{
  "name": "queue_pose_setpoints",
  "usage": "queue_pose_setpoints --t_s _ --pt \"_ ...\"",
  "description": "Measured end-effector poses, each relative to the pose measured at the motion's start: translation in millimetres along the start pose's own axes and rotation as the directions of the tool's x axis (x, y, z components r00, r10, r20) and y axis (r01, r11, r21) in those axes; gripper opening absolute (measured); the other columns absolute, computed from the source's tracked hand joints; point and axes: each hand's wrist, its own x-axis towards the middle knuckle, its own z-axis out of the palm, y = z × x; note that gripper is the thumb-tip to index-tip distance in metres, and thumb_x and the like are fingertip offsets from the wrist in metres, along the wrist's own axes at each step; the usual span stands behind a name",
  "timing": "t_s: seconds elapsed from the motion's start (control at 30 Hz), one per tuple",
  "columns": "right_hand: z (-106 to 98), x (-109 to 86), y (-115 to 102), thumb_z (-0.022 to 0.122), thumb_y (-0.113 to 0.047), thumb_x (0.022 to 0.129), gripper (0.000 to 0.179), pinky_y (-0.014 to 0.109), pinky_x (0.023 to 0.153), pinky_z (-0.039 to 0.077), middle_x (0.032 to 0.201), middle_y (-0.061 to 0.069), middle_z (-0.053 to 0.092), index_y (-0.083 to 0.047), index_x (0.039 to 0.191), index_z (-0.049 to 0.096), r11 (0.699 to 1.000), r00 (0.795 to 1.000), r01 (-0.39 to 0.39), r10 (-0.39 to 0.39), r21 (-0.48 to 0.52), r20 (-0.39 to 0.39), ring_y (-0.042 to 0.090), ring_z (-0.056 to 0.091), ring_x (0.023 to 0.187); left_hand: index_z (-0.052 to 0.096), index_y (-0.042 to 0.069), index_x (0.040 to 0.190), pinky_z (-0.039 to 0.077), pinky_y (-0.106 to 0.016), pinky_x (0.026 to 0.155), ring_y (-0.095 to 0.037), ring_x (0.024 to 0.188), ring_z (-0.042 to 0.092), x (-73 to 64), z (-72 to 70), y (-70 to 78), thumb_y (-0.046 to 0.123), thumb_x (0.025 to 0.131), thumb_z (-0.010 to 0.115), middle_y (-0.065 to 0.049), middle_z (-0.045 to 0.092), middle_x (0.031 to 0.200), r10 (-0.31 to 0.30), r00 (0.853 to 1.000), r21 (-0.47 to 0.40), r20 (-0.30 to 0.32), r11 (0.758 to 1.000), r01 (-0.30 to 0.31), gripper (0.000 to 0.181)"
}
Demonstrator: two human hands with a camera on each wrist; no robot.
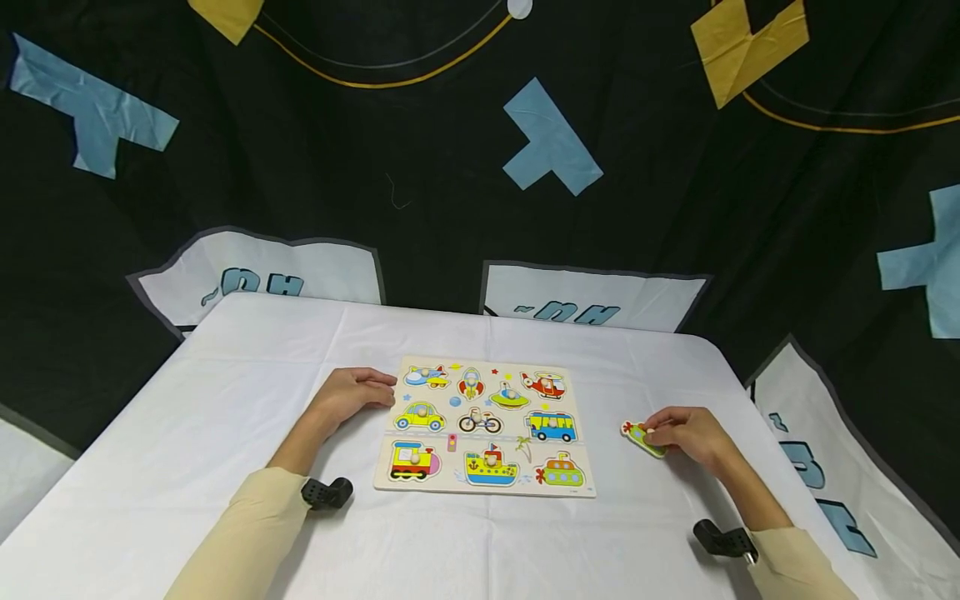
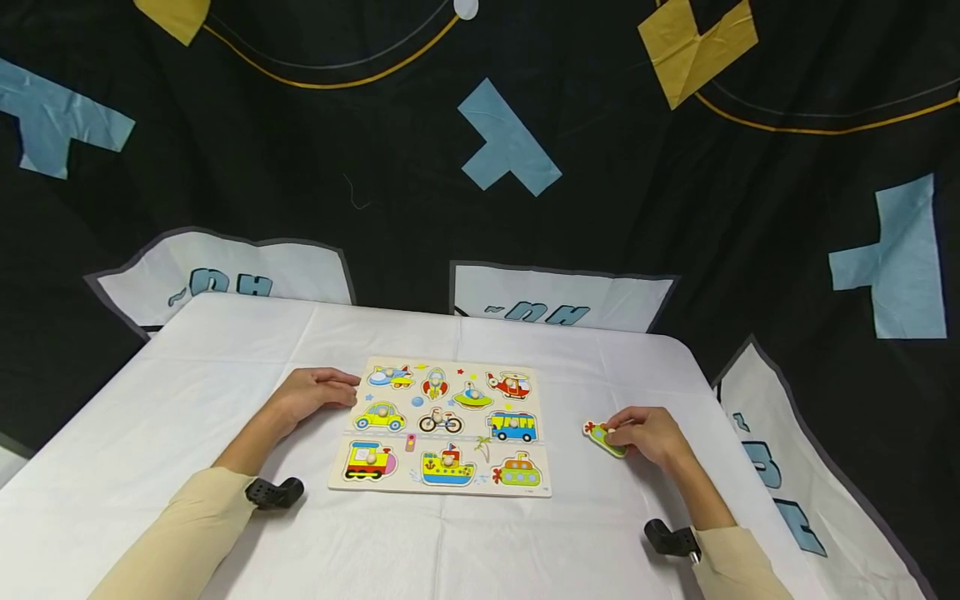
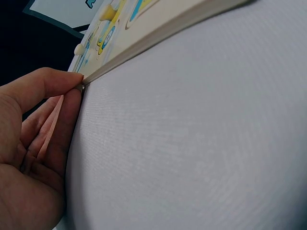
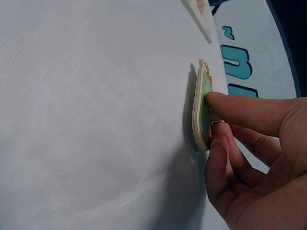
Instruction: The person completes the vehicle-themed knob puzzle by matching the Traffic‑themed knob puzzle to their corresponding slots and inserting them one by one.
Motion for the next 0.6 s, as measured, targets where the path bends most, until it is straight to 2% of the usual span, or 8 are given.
queue_pose_setpoints --t_s 0.17,0.43,0.6 --pt "1.8 -0.4 -9.2 0.081 -0.016 0.082 0.029 0.031 0.069 0.053 0.099 0.008 0.071 0.001 0.105 0.074 1.000 1.000 0.015 -0.015 0.014 0.021 0.016 0.059 0.085 0.074 0.006 0.119 0.050 -0.023 0.078 -0.009 0.087 0.070 0.5 0.3 0.0 0.016 0.081 0.081 -0.002 0.080 0.094 -0.003 1.000 0.004 -0.002 1.000 0.003 0.040" --pt "8.8 -0.1 -29.1 0.081 -0.014 0.080 0.026 0.033 0.071 0.055 0.088 0.002 0.073 -0.001 0.102 0.074 0.998 0.995 0.064 -0.066 0.021 0.075 0.015 0.061 0.079 0.073 0.005 0.119 0.050 -0.023 0.076 -0.009 0.084 0.070 0.2 0.0 0.6 0.015 0.081 0.080 -0.002 0.080 0.094 -0.009 1.000 -0.012 0.003 1.000 0.009 0.040" --pt "16.2 -3.1 -41.0 0.081 -0.011 0.080 0.024 0.036 0.071 0.055 0.086 0.004 0.071 0.000 0.100 0.074 0.995 0.987 0.092 -0.096 0.032 0.130 0.017 0.062 0.077 0.073 0.005 0.119 0.051 -0.023 0.076 -0.009 0.083 0.070 0.2 -0.4 0.1 0.014 0.082 0.080 -0.002 0.080 0.093 -0.003 1.000 -0.022 0.007 1.000 0.003 0.040"
